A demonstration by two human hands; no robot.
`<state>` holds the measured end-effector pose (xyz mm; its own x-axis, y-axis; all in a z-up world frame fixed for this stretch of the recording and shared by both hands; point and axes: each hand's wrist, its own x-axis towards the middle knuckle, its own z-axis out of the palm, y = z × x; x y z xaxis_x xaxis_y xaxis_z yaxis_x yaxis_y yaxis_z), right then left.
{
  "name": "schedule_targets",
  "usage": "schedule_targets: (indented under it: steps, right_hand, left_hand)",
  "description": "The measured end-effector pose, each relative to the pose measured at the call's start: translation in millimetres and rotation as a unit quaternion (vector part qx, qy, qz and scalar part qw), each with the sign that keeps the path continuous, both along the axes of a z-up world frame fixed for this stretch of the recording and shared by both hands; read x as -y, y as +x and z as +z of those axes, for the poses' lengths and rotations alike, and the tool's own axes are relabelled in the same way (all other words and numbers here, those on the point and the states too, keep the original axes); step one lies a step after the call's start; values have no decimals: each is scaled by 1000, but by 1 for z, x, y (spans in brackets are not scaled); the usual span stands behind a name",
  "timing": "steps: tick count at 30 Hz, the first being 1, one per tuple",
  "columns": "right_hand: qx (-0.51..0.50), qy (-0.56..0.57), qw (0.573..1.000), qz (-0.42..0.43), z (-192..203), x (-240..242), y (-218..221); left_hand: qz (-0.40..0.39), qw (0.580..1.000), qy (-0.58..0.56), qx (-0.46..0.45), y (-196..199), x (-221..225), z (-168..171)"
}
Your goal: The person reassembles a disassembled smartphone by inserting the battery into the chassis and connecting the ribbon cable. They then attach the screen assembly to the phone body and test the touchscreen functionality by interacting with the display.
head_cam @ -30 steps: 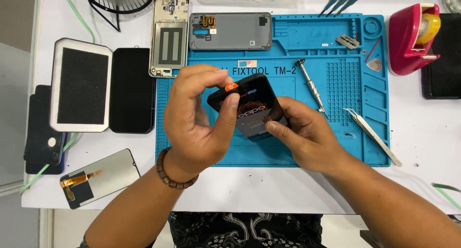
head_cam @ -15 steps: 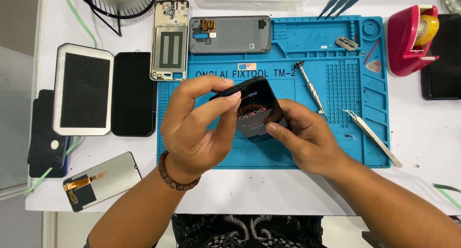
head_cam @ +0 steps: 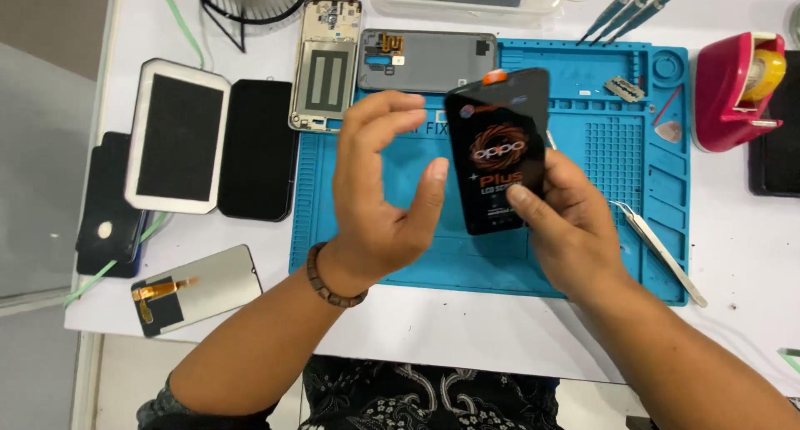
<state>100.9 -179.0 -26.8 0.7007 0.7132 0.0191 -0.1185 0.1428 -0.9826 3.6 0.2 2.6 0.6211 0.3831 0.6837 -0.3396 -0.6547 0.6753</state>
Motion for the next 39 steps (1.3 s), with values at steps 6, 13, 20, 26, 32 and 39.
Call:
schedule_targets:
  steps: [6,13,20,26,32,39]
  right_hand:
    - [-17,-12,999,-34,2,-1,-3]
    - [11,-43,999,-5,3,-6,-9]
    - [58,-116,991,34,3,2,-14]
    - [79,-111,990,49,1,-2,-15]
    - [125,-111,984,58,-6,-5,-15]
    - [144,-107,982,59,-7,-8,-12]
  left_hand:
    - [-14,997,79,8,0,4,-10]
    - [-75,964,250,55,-18,-8,31]
    - [44,941,327,-71,-147,-61,70]
    - [157,856,246,-428,-230,-92,31]
    - [153,804,161,-552,-239,-97,6]
    - [137,787,164,-580,-230,-112,6]
